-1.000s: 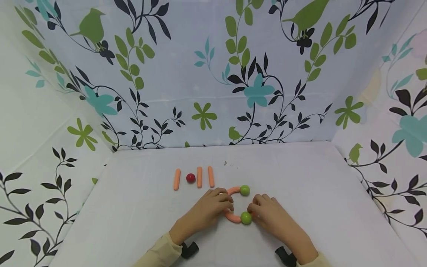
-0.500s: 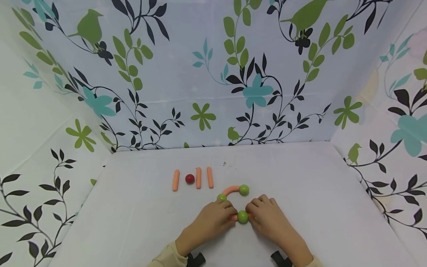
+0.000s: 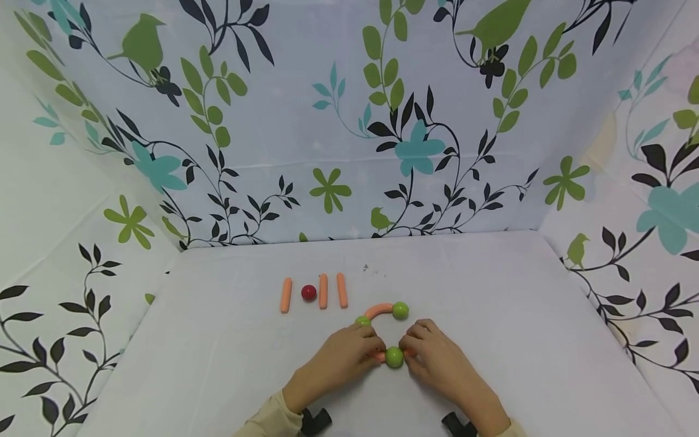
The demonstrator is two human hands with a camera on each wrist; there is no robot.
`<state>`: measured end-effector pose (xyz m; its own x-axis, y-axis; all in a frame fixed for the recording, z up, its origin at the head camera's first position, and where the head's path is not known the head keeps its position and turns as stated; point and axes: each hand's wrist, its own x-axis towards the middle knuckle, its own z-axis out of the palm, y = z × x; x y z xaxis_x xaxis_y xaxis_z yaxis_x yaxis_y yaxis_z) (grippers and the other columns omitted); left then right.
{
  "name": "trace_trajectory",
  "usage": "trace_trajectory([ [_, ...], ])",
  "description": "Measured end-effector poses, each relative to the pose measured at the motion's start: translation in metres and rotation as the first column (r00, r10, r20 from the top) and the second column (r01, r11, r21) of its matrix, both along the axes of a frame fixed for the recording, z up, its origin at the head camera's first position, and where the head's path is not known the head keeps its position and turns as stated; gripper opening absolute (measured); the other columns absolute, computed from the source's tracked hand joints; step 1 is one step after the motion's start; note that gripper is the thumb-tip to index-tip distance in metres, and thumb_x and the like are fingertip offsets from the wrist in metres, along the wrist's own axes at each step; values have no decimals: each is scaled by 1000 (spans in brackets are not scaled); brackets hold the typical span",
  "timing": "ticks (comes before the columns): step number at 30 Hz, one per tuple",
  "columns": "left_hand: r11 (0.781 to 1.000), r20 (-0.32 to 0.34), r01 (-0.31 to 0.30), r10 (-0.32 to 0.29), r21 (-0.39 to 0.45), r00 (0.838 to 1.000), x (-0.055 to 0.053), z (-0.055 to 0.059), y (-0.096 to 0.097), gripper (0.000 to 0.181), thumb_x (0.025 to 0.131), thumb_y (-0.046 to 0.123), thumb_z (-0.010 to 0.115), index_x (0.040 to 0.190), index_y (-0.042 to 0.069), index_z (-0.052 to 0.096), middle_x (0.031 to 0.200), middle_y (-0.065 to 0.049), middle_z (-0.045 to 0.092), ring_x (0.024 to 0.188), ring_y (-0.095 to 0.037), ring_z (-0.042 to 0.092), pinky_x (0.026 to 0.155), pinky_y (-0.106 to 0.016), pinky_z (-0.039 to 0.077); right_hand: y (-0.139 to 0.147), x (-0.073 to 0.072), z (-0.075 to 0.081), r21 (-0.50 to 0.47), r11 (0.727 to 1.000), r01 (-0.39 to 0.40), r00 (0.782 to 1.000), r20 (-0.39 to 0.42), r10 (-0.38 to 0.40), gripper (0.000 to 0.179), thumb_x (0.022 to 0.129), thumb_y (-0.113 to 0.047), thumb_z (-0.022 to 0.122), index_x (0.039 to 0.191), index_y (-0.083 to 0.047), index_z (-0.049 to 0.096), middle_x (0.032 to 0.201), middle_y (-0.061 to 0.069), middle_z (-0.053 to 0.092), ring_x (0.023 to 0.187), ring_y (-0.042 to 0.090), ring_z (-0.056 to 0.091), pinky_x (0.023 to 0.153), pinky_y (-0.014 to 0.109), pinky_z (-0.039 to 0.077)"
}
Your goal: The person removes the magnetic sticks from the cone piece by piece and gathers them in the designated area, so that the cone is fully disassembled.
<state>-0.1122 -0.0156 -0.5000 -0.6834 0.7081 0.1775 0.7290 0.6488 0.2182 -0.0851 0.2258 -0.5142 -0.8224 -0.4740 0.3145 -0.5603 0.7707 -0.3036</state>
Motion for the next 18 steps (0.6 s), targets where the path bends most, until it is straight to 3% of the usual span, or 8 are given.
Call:
trace_trajectory([
  [8,1000,43,4,-3,-14,999,0,7,-4,14,96,35,76,106,27,78,100,13,69,94,-4,61,74,-17,48,3,-1,-1,-37,999,-20,1000,-12,19,24,85,-9,85,96,-25,70,111,-10,65,116,18,57,93,39,57],
  [18,1000,79,9,-6,-28,997,0,11,-10,11,95,34,76,104,28,78,95,13,64,85,-2,55,72,-16,45,9,-7,3,-31,996,87,996,16,-87,18,85,-8,85,95,-22,78,120,4,67,121,28,59,94,46,58],
])
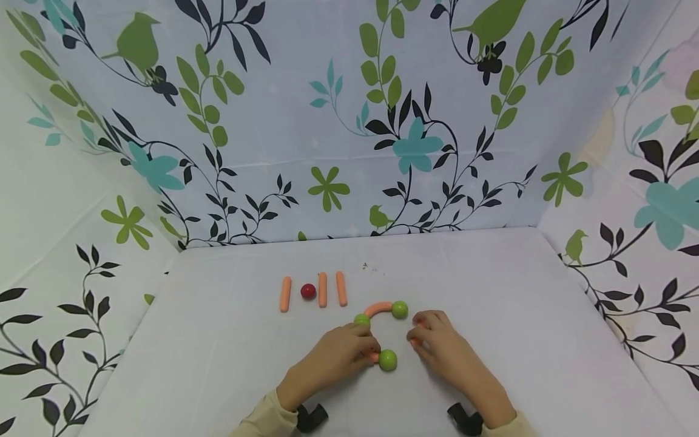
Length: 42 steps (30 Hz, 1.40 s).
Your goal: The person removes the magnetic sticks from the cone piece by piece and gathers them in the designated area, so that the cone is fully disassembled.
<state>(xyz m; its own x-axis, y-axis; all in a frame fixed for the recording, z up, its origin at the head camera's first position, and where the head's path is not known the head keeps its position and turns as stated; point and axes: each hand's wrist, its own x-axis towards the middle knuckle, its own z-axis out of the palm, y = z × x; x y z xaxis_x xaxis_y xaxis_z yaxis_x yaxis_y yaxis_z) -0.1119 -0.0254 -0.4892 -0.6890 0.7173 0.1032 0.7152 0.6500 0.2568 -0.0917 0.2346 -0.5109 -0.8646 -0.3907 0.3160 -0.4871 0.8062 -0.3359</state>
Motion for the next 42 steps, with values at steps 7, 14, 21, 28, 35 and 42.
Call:
trace_trajectory([
  [7,1000,8,1,-2,6,1000,2,-2,-9,11,96,35,75,105,28,79,96,13,67,86,-1,58,72,-16,46,4,-11,0,-4,1000,5,1000,8,-5,15,87,-10,83,97,-19,75,123,10,67,123,34,61,98,51,56],
  [14,999,69,29,-30,20,997,8,-1,-28,10,95,34,76,104,29,79,98,15,67,87,1,56,74,-14,46,7,-22,-2,-65,998,-6,1000,-9,5,22,85,-10,86,101,-13,71,122,11,65,116,34,63,94,51,57],
  [21,995,83,103,-104,18,991,7,4,-43,11,94,35,77,103,28,80,97,16,66,84,1,53,77,-14,46,10,-40,-6,-131,991,-21,999,-50,15,25,80,-12,89,100,-11,75,117,9,68,111,31,65,95,50,56],
  [28,992,166,121,-116,-25,979,5,12,-53,12,92,31,80,104,29,80,102,17,71,91,2,60,85,-16,49,3,-56,-8,-170,985,-10,1000,25,15,22,84,-9,86,104,-12,78,123,11,69,117,33,66,100,52,55],
  [35,993,225,118,-110,-23,968,7,20,-58,12,93,29,79,104,27,81,104,16,72,95,1,61,89,-18,50,-7,-70,-13,-212,977,4,996,83,14,19,87,-9,84,104,-13,78,129,14,65,120,34,64,101,52,55],
  [42,990,246,141,-133,-19,960,3,18,-61,11,93,30,79,104,29,81,104,17,71,92,3,60,89,-18,50,-14,-85,-12,-218,976,-9,992,117,35,21,88,-9,83,107,-14,77,131,9,69,117,30,69,93,44,60],
])
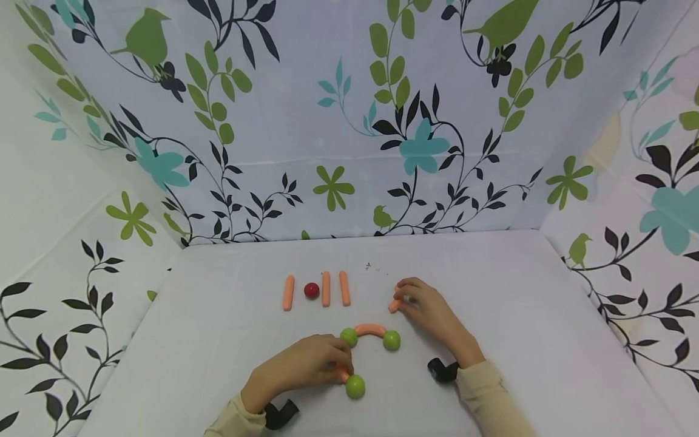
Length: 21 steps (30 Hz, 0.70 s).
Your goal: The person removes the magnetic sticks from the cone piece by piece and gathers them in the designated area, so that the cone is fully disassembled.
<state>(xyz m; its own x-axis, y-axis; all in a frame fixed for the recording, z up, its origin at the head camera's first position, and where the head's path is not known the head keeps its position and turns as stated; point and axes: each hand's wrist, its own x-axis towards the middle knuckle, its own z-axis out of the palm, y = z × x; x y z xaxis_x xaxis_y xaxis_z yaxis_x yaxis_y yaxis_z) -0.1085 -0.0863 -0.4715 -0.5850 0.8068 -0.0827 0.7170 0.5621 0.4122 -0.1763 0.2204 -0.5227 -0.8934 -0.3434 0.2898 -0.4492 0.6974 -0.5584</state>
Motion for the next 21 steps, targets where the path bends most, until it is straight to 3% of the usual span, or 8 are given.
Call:
trace_trajectory([
  [3,1000,19,7,-7,0,1000,-2,0,0,10,93,30,79,103,29,81,104,18,71,91,3,59,89,-18,50,-4,-6,1,-4,1000,-1,1000,25,1,21,89,-11,83,109,-14,76,131,8,70,120,29,68,92,42,61],
  [10,1000,32,5,-5,-21,999,-2,3,-1,13,92,27,81,104,30,81,107,18,72,95,3,60,92,-19,51,-14,-20,6,12,1000,-21,998,55,20,19,92,-16,81,110,-14,76,132,10,69,127,33,64,105,51,54],
  [21,999,60,35,-34,-4,998,-3,2,-1,11,92,25,81,103,28,82,104,19,72,95,5,62,92,-17,51,-28,-46,12,4,996,-91,992,91,90,18,94,-15,78,112,-11,75,134,12,67,126,33,64,98,49,58],
])
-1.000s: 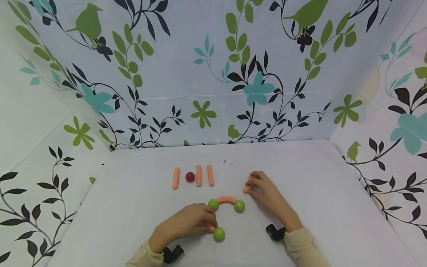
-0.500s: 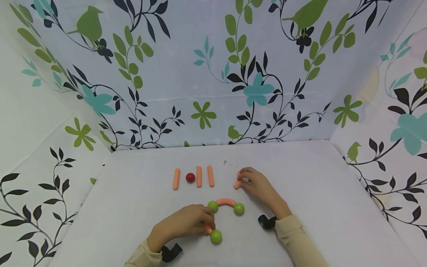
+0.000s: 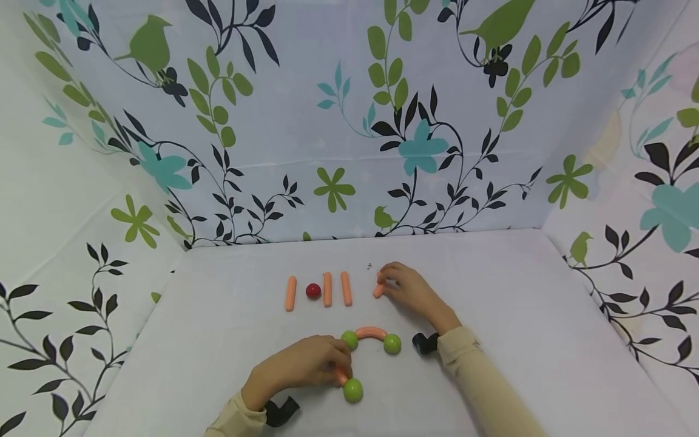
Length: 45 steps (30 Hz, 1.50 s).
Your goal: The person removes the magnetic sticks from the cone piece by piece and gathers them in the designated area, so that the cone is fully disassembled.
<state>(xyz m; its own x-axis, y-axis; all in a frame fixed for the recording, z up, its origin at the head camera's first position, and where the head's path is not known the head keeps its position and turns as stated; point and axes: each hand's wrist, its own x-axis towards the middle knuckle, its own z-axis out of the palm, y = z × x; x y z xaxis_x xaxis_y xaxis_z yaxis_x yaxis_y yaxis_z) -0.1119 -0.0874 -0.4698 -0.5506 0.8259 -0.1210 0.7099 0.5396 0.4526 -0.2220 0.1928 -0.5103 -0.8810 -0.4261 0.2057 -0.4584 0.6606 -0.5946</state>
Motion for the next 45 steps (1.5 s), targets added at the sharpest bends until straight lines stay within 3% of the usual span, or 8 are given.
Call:
trace_trajectory([
  [8,1000,13,0,0,10,1000,-1,-2,1,11,92,23,81,101,27,82,102,18,72,93,5,61,91,-17,50,-6,-12,-3,-2,999,-32,999,1,32,21,94,-14,78,114,-10,73,135,12,68,130,34,63,100,50,57],
  [18,1000,-5,12,-12,-2,1000,-2,-1,5,10,92,23,81,101,27,82,100,18,72,93,5,62,92,-16,51,0,1,-3,-39,999,28,998,51,-26,39,96,-3,70,135,-4,65,146,18,62,126,37,65,103,52,56],
  [25,1000,-28,9,-9,-4,1000,-1,0,5,9,92,24,81,100,26,82,101,18,72,93,4,62,92,-17,51,9,26,2,-69,994,79,991,118,-70,37,100,-8,67,137,-7,64,139,14,66,117,31,68,97,47,59],
  [33,999,-77,-28,31,31,997,-1,-3,5,16,94,23,79,109,26,78,110,16,72,102,0,64,97,-22,52,16,60,6,-78,997,-26,975,217,42,28,103,-16,64,131,-11,68,128,4,72,109,18,67,92,31,58],
  [35,996,-75,-55,60,66,995,-2,-7,5,16,96,20,76,111,25,77,110,16,72,101,0,64,95,-22,53,17,66,6,-77,995,-62,970,231,79,28,103,-19,64,130,-12,68,124,2,72,106,14,66,89,28,57],
  [38,977,-84,-142,157,159,984,-4,-13,6,15,97,17,74,109,24,77,109,14,72,99,-3,64,90,-22,53,17,74,5,-74,992,-105,965,235,120,28,103,-23,65,129,-12,69,120,0,73,99,9,65,85,26,56],
  [42,919,-111,-275,316,284,942,-6,-21,9,15,95,15,76,107,24,75,111,13,71,103,-8,64,90,-26,55,13,81,4,-59,987,-149,961,227,158,28,103,-29,66,127,-15,69,116,-4,73,96,5,63,83,26,55],
  [45,892,-95,-338,381,300,920,-5,-28,12,20,95,17,76,114,22,73,118,10,69,104,-10,63,89,-27,55,10,86,4,-49,986,-162,958,230,169,28,104,-31,65,128,-17,69,117,-5,72,97,4,63,84,26,55],
])
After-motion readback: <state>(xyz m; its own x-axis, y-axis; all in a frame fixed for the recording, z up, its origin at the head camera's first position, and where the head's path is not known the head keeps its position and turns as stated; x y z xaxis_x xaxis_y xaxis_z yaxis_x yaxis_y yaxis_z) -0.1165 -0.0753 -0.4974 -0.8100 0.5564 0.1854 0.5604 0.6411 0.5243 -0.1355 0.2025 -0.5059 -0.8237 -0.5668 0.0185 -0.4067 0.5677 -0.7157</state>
